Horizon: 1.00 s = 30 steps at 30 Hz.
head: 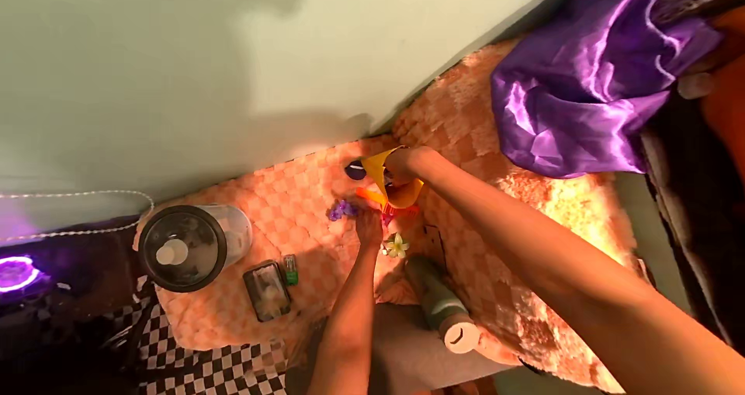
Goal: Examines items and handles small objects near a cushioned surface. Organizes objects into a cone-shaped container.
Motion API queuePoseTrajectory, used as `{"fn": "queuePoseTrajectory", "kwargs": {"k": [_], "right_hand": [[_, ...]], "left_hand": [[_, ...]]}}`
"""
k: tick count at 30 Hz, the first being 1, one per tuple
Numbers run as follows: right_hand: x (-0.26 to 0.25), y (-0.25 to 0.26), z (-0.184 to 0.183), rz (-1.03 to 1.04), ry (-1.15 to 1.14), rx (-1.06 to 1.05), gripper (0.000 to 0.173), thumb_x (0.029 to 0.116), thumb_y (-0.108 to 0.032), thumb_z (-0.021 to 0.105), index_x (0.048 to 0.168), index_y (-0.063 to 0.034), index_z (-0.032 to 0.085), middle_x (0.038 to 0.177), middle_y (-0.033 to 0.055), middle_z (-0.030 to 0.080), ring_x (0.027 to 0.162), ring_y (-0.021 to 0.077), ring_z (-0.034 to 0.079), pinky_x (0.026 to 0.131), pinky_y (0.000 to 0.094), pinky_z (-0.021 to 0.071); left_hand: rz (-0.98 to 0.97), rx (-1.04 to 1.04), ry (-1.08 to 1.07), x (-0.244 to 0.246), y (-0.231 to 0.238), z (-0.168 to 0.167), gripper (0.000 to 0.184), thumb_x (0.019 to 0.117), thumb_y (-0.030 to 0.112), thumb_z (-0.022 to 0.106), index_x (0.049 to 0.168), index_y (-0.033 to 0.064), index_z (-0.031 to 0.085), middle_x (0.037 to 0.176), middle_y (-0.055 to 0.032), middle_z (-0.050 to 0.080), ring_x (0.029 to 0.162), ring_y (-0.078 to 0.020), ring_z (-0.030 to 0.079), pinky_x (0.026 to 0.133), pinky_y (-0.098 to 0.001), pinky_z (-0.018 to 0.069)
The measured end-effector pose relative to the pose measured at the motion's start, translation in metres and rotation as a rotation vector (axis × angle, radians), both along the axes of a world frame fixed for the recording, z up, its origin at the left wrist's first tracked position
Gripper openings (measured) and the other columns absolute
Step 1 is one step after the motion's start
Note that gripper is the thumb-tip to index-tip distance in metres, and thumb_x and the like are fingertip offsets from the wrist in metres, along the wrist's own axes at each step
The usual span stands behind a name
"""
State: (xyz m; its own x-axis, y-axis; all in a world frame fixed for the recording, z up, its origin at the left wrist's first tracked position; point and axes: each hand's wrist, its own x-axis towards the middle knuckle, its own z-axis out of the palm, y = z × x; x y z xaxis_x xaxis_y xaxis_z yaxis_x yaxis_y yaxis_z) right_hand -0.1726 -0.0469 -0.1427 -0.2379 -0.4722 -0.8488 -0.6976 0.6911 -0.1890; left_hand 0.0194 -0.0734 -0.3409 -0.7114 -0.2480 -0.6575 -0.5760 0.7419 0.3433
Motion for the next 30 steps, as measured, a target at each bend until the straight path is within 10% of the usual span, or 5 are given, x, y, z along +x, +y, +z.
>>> {"fn": "queuePoseTrajectory", "kwargs": {"k": [5,11,16,23,30], "right_hand": [[0.015,0.022,0.020,-0.120,-0.009,-0.155,0.025,0.1026,-0.012,0.060,0.124,0.0007,0.064,0.126,0.0245,0.063,0.118,0.0434,0.062,0.091,0.0642,0.0506],[0.023,0.034,-0.004,-0.057,-0.078,-0.250,0.023,0.1043,-0.010,0.057,0.122,0.0043,0.062,0.126,0.0261,0.062,0.118,0.0440,0.062,0.094,0.0613,0.0506],[0.012,0.059,-0.027,-0.171,-0.193,-0.521,0.023,0.0883,0.006,0.069,0.111,0.0023,0.070,0.107,0.0217,0.069,0.102,0.0377,0.067,0.092,0.0561,0.0526],[0.103,0.101,0.017,-0.861,0.164,-0.710,0.021,0.1030,-0.013,0.056,0.117,-0.0012,0.067,0.102,0.0158,0.071,0.090,0.0301,0.070,0.082,0.0520,0.0585],[0.210,0.060,-0.110,-0.425,-0.193,0.033,0.059,0.0991,-0.004,0.056,0.155,-0.0006,0.039,0.164,0.0294,0.026,0.151,0.0505,0.023,0.115,0.0722,0.0262]], "left_hand": [[0.285,0.111,0.160,0.014,-0.014,0.041,0.028,0.0972,0.018,0.063,0.117,0.0000,0.071,0.120,-0.0192,0.071,0.118,-0.0338,0.065,0.106,-0.0523,0.0494],[0.714,0.429,1.018,0.025,-0.003,0.208,0.034,0.0955,0.003,0.065,0.121,-0.0037,0.044,0.100,-0.0042,0.064,0.092,-0.0061,0.067,0.082,-0.0249,0.0591],[0.307,0.262,0.706,-0.008,-0.006,0.168,0.033,0.0993,0.018,0.066,0.128,0.0017,0.063,0.116,-0.0144,0.068,0.116,-0.0290,0.061,0.103,-0.0490,0.0480],[0.075,-0.092,0.555,-0.021,-0.012,0.140,0.018,0.0899,0.007,0.073,0.108,0.0065,0.075,0.121,-0.0142,0.068,0.121,-0.0388,0.057,0.101,-0.0546,0.0492],[0.147,0.017,0.662,-0.017,-0.009,0.144,0.024,0.0986,0.018,0.067,0.118,0.0068,0.073,0.135,-0.0181,0.058,0.123,-0.0336,0.059,0.099,-0.0467,0.0529]]}}
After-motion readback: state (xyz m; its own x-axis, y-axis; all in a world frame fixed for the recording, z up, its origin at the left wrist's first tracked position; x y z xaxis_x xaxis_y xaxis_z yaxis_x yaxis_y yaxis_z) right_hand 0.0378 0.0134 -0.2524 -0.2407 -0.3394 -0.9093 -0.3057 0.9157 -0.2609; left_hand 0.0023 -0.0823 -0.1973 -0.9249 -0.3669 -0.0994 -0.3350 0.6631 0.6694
